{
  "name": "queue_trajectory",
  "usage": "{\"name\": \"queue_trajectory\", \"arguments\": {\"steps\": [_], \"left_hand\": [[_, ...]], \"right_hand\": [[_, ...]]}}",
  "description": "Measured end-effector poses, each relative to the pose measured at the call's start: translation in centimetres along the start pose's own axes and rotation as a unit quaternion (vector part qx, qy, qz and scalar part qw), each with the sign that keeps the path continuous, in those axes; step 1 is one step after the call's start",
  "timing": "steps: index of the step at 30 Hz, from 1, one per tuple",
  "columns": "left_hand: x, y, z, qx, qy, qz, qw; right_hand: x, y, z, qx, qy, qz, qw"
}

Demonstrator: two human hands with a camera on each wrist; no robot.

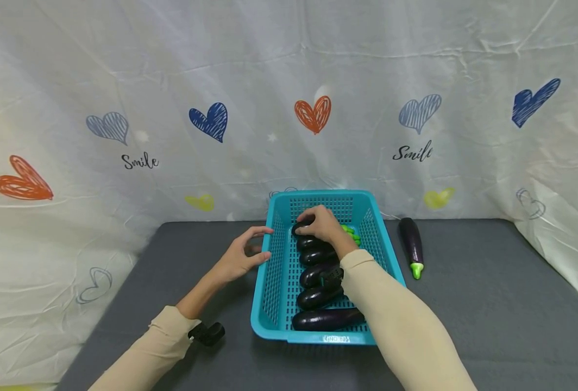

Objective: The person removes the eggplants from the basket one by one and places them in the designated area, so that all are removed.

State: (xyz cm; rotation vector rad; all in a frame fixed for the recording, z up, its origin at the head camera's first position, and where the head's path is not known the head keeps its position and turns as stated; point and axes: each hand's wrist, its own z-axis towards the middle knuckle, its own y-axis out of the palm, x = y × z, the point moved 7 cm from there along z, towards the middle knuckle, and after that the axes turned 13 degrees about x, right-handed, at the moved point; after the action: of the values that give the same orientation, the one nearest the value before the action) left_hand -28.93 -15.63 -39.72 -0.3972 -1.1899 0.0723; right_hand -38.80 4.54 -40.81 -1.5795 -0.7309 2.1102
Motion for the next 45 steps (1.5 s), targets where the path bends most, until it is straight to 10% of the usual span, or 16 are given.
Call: {"name": "queue_trajectory", "arguments": {"steps": [45], "left_hand": [[0.2,0.0,-0.1,0.002,-0.003,0.012,0.9999]], "right_hand": [[-4.7,-5.1,1.8,0.096,-0.089,0.138,0.9818]]}}
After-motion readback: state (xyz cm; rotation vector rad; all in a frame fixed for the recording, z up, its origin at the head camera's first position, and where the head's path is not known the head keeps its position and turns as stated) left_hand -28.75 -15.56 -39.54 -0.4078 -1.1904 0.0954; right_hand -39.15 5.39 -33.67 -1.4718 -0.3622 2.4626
